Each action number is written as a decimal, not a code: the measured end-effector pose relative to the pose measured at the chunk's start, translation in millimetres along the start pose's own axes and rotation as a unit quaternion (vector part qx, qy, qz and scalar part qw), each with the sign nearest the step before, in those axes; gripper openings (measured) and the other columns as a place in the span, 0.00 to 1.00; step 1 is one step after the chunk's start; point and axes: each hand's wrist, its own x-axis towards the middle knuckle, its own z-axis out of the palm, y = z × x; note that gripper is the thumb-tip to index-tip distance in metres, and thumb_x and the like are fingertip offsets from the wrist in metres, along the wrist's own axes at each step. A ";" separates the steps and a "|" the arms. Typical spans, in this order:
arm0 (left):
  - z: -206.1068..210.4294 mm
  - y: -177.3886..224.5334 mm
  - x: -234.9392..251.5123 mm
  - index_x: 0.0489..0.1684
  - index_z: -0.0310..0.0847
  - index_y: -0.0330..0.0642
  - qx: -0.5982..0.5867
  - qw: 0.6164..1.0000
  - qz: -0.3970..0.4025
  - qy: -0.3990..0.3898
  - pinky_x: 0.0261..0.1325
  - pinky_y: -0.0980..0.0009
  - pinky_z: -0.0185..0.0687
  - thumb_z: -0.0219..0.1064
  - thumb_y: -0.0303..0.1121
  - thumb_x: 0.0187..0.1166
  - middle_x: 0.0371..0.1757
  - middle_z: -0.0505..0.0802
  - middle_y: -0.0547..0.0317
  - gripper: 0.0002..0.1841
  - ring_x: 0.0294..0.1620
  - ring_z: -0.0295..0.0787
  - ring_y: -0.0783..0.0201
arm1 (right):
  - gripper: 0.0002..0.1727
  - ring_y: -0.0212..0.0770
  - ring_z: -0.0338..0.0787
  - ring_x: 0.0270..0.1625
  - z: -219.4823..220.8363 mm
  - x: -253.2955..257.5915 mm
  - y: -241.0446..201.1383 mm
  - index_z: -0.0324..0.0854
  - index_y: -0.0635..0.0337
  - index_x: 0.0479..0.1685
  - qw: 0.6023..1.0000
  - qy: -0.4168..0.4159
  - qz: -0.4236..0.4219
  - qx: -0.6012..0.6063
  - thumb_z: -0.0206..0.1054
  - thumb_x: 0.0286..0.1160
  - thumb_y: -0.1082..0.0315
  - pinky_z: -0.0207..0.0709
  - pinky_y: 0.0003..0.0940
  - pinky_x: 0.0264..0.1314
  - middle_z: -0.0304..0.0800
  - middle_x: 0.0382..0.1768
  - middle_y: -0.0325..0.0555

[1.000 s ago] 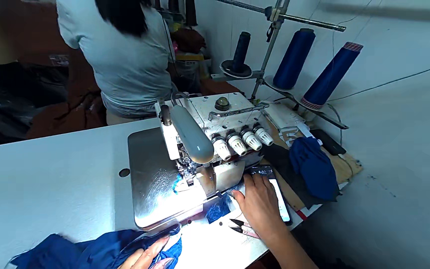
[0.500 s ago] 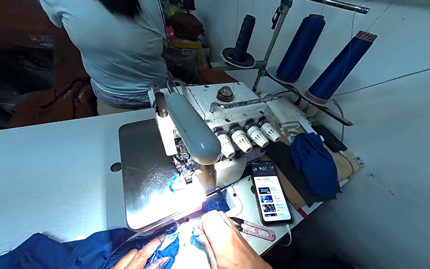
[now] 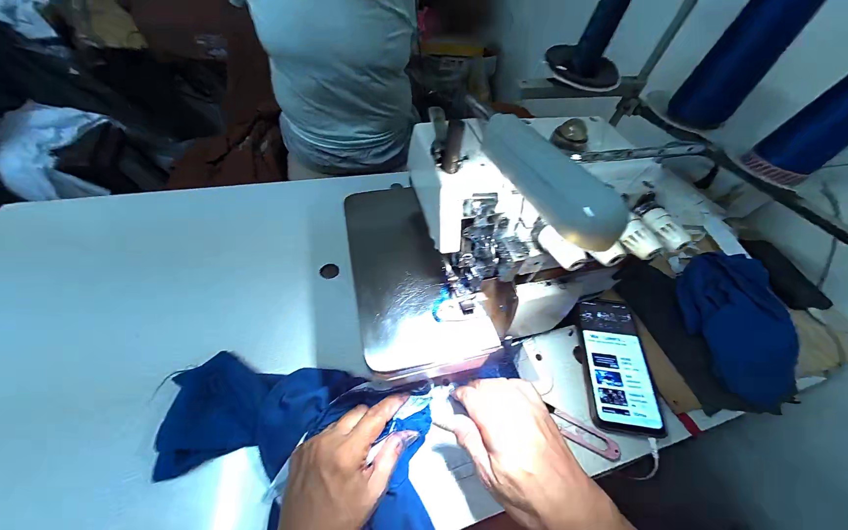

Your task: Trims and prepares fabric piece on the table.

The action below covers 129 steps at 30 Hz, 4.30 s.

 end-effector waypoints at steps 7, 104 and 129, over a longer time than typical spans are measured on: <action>-18.7 -9.7 -11.1 0.65 0.81 0.39 -0.151 0.988 -0.014 -0.015 0.45 0.85 0.82 0.75 0.63 0.65 0.37 0.92 0.67 0.38 0.38 0.85 0.82 | 0.36 0.62 0.82 0.72 -16.1 27.7 3.8 0.88 0.68 0.56 0.942 -0.297 0.141 -0.063 0.46 0.90 0.42 0.69 0.60 0.74 0.89 0.61 0.63; -18.5 21.3 -1.9 0.43 0.92 0.43 -0.425 0.897 -0.108 -0.051 0.58 0.81 0.86 0.78 0.34 0.70 0.46 0.96 0.68 0.09 0.51 0.91 0.78 | 0.28 0.51 0.89 0.38 -26.2 -3.0 52.3 0.86 0.57 0.16 0.994 0.082 0.066 -0.035 0.60 0.79 0.47 0.78 0.54 0.43 0.88 0.32 0.47; -2.6 7.6 -23.0 0.37 0.93 0.46 -0.367 0.928 0.063 -0.018 0.50 0.86 0.82 0.72 0.28 0.74 0.38 0.90 0.63 0.04 0.45 0.86 0.78 | 0.05 0.24 0.90 0.31 -20.0 -1.4 42.0 0.94 0.57 0.34 0.834 -0.067 0.080 0.542 0.72 0.72 0.71 0.87 0.19 0.35 0.94 0.34 0.35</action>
